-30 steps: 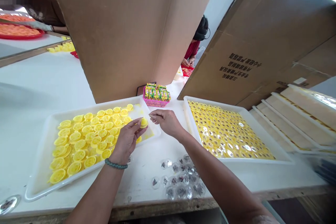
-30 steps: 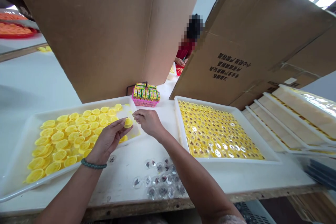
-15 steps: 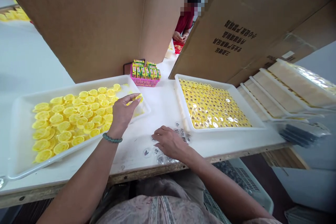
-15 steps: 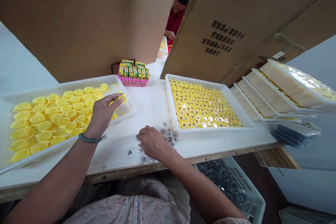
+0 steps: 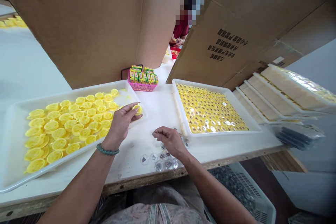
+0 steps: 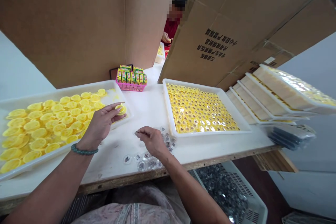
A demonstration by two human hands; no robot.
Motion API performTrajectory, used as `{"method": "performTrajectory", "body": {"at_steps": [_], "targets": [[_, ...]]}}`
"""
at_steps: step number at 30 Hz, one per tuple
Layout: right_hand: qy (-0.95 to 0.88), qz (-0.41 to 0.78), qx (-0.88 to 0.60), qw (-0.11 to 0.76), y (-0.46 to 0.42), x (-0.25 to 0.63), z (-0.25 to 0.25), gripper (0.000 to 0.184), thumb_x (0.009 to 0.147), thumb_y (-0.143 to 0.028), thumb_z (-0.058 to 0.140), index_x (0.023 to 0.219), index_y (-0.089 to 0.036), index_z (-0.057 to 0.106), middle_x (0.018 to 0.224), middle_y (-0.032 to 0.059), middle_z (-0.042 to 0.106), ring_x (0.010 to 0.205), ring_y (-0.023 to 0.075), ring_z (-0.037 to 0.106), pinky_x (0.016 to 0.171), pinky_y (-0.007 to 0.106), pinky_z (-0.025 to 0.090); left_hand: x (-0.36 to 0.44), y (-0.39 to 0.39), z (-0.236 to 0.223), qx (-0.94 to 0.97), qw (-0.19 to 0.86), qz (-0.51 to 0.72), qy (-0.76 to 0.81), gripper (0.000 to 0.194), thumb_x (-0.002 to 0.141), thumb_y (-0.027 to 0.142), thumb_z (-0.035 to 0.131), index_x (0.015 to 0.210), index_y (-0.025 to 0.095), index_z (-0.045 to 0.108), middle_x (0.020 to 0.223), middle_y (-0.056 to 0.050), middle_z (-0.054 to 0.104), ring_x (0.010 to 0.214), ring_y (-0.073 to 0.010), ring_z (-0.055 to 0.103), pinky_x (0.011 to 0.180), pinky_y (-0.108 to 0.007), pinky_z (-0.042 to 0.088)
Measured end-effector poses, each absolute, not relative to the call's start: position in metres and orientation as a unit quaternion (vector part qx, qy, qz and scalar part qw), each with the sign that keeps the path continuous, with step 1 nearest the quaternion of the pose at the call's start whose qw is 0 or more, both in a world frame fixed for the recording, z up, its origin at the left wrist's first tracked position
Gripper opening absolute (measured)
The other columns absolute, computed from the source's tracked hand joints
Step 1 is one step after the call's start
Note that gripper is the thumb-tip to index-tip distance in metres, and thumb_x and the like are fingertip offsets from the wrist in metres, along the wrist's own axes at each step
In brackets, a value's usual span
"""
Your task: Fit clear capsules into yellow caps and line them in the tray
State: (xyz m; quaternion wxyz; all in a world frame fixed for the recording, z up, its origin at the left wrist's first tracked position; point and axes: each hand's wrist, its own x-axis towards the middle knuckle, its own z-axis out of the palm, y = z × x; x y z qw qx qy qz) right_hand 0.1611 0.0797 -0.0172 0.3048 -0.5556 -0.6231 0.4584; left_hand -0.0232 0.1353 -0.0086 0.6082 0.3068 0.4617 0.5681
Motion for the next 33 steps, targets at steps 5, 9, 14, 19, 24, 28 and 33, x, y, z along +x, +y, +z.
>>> {"method": "performTrajectory", "body": {"at_steps": [5,9,14,19,24,28,33], "targets": [[-0.467,0.599,-0.469,0.450,0.086,0.155,-0.008,0.024,0.072,-0.028,0.067,0.093,-0.018,0.063,0.072,0.0001,0.064,0.070,0.0122,0.059,0.065,0.024,0.044,-0.023,0.132,-0.011,0.303,0.636,0.562,0.433,0.032,0.063,0.028,0.075,0.090,0.014,0.067,0.091,-0.004,0.065,0.080,-0.0154,0.062,0.080,-0.032,0.051],[-0.440,0.613,-0.457,0.470,0.093,0.153,-0.005,0.025,0.070,-0.027,0.070,0.092,-0.018,0.067,0.075,0.0019,0.066,0.071,0.0125,0.059,0.067,0.026,0.044,-0.027,0.127,-0.013,0.295,0.655,0.540,0.439,0.034,0.063,0.028,0.076,0.091,0.015,0.064,0.085,-0.005,0.069,0.077,-0.0190,0.066,0.081,-0.036,0.050],[-0.407,0.619,-0.466,0.484,0.099,0.152,-0.004,0.024,0.065,-0.026,0.074,0.086,-0.017,0.066,0.072,0.0008,0.063,0.065,0.0117,0.057,0.060,0.023,0.043,-0.026,0.122,-0.008,0.317,0.660,0.522,0.439,0.044,0.064,0.032,0.075,0.103,0.016,0.064,0.081,-0.005,0.070,0.075,-0.0186,0.066,0.079,-0.036,0.051],[-0.411,0.623,-0.423,0.514,0.100,0.152,-0.002,0.024,0.068,-0.023,0.071,0.092,-0.020,0.066,0.074,-0.0009,0.060,0.070,0.0123,0.060,0.066,0.025,0.045,-0.019,0.117,-0.008,0.350,0.655,0.500,0.446,0.037,0.065,0.031,0.073,0.097,0.016,0.065,0.082,-0.004,0.068,0.076,-0.0185,0.066,0.078,-0.034,0.052],[-0.432,0.611,-0.414,0.518,0.105,0.155,-0.001,0.022,0.069,-0.019,0.070,0.091,-0.020,0.067,0.073,-0.0011,0.059,0.071,0.0115,0.057,0.069,0.026,0.044,-0.012,0.114,-0.008,0.345,0.675,0.478,0.443,0.031,0.067,0.031,0.072,0.091,0.017,0.058,0.073,-0.004,0.069,0.071,-0.0194,0.067,0.076,-0.035,0.052],[-0.432,0.617,-0.403,0.520,0.107,0.155,-0.002,0.026,0.071,-0.020,0.069,0.097,-0.022,0.065,0.075,-0.0018,0.057,0.072,0.0114,0.058,0.070,0.026,0.045,-0.009,0.112,-0.006,0.349,0.688,0.473,0.427,0.038,0.068,0.031,0.070,0.102,0.017,0.059,0.076,-0.005,0.070,0.074,-0.0191,0.066,0.078,-0.035,0.051],[-0.420,0.631,-0.381,0.529,0.105,0.153,-0.003,0.022,0.071,-0.019,0.070,0.092,-0.023,0.063,0.075,-0.0032,0.056,0.073,0.0128,0.063,0.071,0.027,0.046,-0.007,0.111,-0.005,0.351,0.684,0.467,0.437,0.037,0.067,0.030,0.071,0.101,0.015,0.064,0.085,-0.006,0.070,0.079,-0.0179,0.064,0.081,-0.033,0.050]]}}
